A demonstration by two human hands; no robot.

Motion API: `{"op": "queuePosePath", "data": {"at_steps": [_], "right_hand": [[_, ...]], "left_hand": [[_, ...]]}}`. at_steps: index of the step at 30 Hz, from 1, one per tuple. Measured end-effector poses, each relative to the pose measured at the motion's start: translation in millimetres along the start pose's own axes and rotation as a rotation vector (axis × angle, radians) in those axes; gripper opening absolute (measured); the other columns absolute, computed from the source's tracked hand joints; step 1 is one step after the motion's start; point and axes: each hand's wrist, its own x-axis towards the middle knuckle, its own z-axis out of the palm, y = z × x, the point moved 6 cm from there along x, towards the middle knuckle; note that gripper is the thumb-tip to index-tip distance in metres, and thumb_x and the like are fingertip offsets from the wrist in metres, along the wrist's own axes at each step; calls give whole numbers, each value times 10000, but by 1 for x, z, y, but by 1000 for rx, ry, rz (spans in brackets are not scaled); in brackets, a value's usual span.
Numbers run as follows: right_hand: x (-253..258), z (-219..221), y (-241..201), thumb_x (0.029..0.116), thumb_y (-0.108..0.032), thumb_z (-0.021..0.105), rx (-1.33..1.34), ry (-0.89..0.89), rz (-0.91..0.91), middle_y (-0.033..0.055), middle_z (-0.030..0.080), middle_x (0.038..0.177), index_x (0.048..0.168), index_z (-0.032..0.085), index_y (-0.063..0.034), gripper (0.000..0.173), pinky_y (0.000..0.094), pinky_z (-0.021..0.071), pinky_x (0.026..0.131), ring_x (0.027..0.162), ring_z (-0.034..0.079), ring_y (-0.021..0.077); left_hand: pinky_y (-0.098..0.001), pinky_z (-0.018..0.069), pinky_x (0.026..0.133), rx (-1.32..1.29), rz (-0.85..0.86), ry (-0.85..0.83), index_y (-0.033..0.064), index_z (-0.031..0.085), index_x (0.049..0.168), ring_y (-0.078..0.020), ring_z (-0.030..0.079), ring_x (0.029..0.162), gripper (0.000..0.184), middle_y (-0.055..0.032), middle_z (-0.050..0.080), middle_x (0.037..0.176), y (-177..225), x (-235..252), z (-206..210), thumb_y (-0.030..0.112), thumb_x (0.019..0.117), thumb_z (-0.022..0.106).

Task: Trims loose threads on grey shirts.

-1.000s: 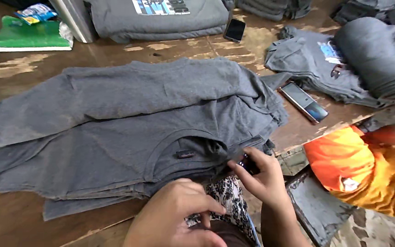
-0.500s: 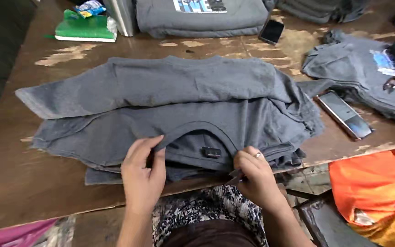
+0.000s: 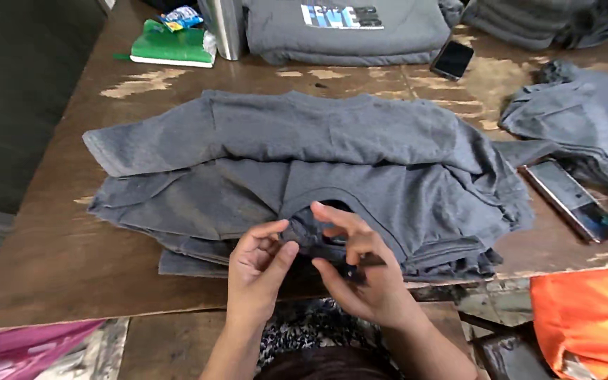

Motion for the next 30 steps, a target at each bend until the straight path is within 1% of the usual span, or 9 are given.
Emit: {"op": "queuePosePath", "data": {"at_steps": [1, 3, 5, 8, 12, 17, 19, 22, 30], "right_hand": [[3, 5, 4, 986, -106, 625, 24, -23, 14, 172, 626, 1364, 1071, 461, -36, 198, 329, 545, 1012, 1238, 641, 194], [9, 8, 10, 959, -71, 644, 56, -9, 47, 150, 702, 1212, 1150, 523, 8, 239, 246, 559, 923, 1085, 681, 118], [9, 6, 12, 926, -98, 723, 23, 56, 78, 93, 744, 996, 1102, 601, 5, 238, 180, 563, 822, 903, 688, 50], [2, 4, 10, 897, -88, 771, 16, 145, 46, 46, 718, 849, 975, 598, -33, 197, 166, 567, 754, 801, 674, 35], [-6, 6, -1, 922, -63, 725, 64, 94, 54, 49, 710, 889, 1003, 520, -66, 220, 174, 529, 745, 830, 661, 62], [-15, 3, 1, 955, -65, 673, 247, 40, 102, 57, 704, 949, 1049, 501, -85, 198, 197, 524, 778, 874, 659, 75], [-21, -1, 6, 1017, -199, 634, 94, -55, 172, 102, 671, 911, 1036, 526, -1, 226, 212, 549, 771, 830, 652, 84], [-24, -5, 10, 1048, -407, 553, -202, -217, 285, 139, 629, 751, 957, 621, 61, 482, 306, 515, 647, 669, 600, 164], [-12, 12, 7, 1057, -447, 461, -427, -293, 180, 84, 614, 654, 874, 646, -33, 489, 340, 471, 496, 566, 617, 201]], "left_hand": [[-254, 590, 875, 2, 29, -23, 158, 712, 1204, -65, 707, 936, 305, 22, 749, 1069, -2, -2, -1, 58, 917, 725], [-246, 576, 902, 24, 85, -67, 167, 712, 1231, -56, 694, 995, 333, 43, 733, 1137, -3, -6, -1, 55, 917, 707], [-278, 570, 959, 46, 130, -96, 169, 687, 1263, -87, 688, 1077, 380, 36, 716, 1205, -3, -8, 1, 36, 909, 721], [-309, 579, 977, 117, 193, -77, 165, 692, 1258, -102, 682, 1101, 459, 41, 703, 1223, -7, -9, 2, -42, 852, 748], [-243, 572, 939, 222, 221, -3, 163, 749, 1146, -47, 652, 1047, 405, 66, 690, 1127, -8, -9, 4, -48, 803, 792], [-180, 563, 878, 316, 301, 41, 194, 787, 995, -25, 648, 1022, 190, 57, 688, 1079, -9, -11, 4, 47, 877, 765], [-164, 566, 855, 268, 273, 33, 206, 780, 994, -14, 654, 1020, 127, 74, 698, 1083, -8, -10, 0, 119, 901, 776], [-167, 554, 870, 105, 200, -11, 224, 787, 973, -12, 656, 1041, 100, 78, 718, 1113, -10, -8, -8, 177, 886, 797], [-223, 536, 952, 79, 213, -55, 239, 796, 906, -34, 648, 1101, 101, 55, 711, 1184, -8, -10, -5, 197, 835, 854]]}}
